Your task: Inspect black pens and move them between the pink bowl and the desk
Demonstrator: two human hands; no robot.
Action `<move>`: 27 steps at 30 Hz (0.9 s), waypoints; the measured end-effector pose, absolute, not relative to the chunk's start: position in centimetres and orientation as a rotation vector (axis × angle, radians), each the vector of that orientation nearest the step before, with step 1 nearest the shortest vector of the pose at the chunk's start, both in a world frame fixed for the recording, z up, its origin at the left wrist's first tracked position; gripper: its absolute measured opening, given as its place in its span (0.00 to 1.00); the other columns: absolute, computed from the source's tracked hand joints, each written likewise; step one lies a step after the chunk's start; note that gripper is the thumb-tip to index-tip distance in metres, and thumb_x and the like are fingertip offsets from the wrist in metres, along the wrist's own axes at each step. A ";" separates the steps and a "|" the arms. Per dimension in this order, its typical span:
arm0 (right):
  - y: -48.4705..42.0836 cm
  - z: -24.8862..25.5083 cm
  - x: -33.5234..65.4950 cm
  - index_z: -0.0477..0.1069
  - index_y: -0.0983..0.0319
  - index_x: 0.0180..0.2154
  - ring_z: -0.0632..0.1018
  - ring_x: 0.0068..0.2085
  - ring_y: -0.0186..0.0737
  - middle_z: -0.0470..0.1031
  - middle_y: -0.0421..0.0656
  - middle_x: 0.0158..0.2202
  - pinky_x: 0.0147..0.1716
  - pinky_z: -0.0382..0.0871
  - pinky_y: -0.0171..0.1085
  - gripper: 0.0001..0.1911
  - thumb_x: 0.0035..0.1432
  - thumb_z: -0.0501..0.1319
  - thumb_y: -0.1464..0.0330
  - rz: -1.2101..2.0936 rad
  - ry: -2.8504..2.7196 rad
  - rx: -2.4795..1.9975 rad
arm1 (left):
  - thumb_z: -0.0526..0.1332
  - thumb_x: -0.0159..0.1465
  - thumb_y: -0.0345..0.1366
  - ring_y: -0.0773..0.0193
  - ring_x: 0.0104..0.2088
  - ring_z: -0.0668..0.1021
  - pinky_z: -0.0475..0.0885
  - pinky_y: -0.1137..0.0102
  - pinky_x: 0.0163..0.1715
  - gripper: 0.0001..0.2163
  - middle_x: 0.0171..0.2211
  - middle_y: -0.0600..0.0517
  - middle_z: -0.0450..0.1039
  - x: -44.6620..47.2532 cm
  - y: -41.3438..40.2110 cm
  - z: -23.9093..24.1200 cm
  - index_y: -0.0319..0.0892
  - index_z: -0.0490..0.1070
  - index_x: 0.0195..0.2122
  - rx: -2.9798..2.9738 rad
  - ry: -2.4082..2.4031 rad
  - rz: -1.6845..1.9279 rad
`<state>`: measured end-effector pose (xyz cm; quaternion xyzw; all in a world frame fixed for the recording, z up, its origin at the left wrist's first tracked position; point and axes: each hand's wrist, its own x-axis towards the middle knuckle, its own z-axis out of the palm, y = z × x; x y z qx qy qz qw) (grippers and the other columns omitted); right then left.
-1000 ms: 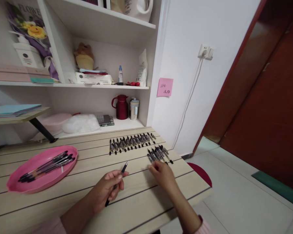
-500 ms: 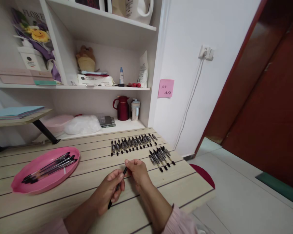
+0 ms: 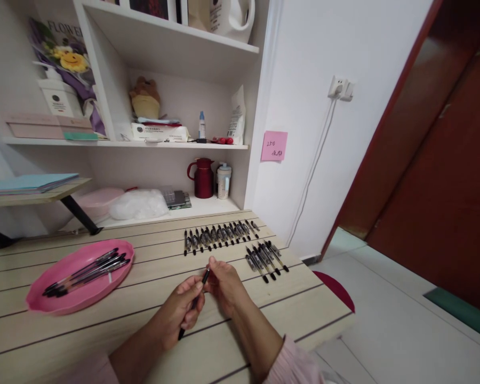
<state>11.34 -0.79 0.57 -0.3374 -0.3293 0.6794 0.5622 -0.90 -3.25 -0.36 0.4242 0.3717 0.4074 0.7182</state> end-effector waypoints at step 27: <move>-1.2 0.1 10.6 0.73 0.65 0.24 0.64 0.21 0.28 0.74 0.43 0.25 0.22 0.60 0.30 0.12 0.40 0.69 0.64 1.617 -0.774 -0.629 | 0.56 0.55 0.51 0.80 0.07 0.51 0.43 0.80 0.08 0.17 0.13 0.63 0.59 -0.1 -4.1 0.9 0.42 0.63 0.34 0.953 0.971 0.926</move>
